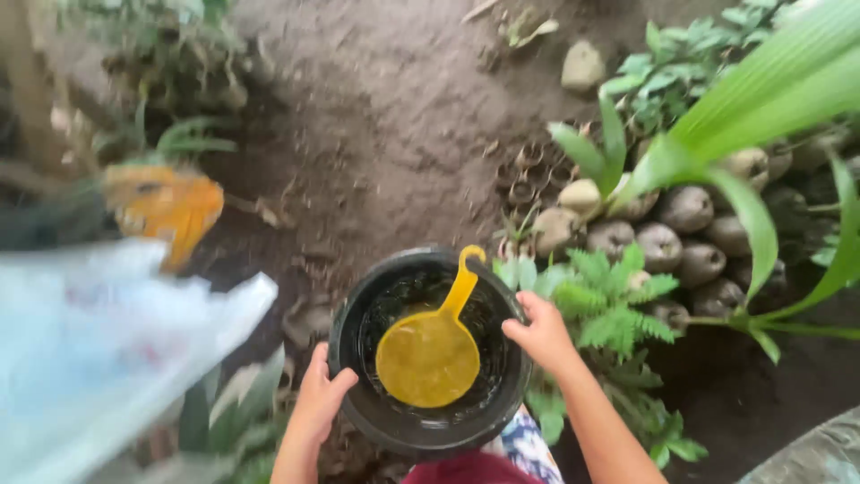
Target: Water several small potted plants and coconut seedlings using a yellow pitcher.
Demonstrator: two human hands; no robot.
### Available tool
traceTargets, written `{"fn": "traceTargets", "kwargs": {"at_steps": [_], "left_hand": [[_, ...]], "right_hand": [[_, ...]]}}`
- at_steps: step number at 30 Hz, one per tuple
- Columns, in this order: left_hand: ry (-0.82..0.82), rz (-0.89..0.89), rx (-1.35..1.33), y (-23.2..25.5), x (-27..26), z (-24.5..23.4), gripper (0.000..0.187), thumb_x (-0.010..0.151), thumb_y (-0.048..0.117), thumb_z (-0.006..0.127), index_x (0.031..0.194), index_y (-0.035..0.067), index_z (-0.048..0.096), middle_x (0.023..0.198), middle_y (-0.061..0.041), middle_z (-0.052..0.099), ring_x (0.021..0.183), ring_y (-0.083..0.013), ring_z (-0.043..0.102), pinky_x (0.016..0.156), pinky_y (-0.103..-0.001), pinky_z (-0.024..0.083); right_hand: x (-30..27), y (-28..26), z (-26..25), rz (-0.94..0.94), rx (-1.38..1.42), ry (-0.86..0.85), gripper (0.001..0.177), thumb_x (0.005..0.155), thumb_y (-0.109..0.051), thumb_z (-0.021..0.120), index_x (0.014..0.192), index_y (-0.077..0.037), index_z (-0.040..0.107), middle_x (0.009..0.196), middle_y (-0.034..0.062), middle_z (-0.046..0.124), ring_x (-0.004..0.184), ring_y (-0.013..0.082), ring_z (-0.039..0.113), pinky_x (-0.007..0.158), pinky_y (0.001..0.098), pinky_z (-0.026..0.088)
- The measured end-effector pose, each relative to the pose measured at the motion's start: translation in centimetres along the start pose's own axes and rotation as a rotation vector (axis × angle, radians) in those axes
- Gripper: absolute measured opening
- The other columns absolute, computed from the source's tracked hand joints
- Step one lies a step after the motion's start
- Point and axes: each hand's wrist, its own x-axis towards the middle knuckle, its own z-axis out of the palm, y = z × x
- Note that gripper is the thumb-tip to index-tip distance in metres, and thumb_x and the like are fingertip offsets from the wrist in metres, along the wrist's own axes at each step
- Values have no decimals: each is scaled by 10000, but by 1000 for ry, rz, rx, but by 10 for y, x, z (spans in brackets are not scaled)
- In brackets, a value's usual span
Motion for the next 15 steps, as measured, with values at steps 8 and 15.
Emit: {"fn": "traceTargets", "kwargs": {"at_steps": [8,15], "left_hand": [[-36,-77,270,42,196,35,821,799,89,715,1521,34,329,1396,-139,577,1138,-170,613,961,-324,499],[-156,-74,392,185,263,82,541,790,80,643,1321,30,555,1075,-158,725,939,-208,668,859,-350,539]], "right_hand": [[133,-3,-33,54,1,169,368,736,-83,699,1098,-29,667,910,58,750,790,115,665,737,290,546],[195,-40,-53,-23,-160,268,411,717,-164,763,1089,-22,662,931,139,756,870,210,714,921,321,504]]}}
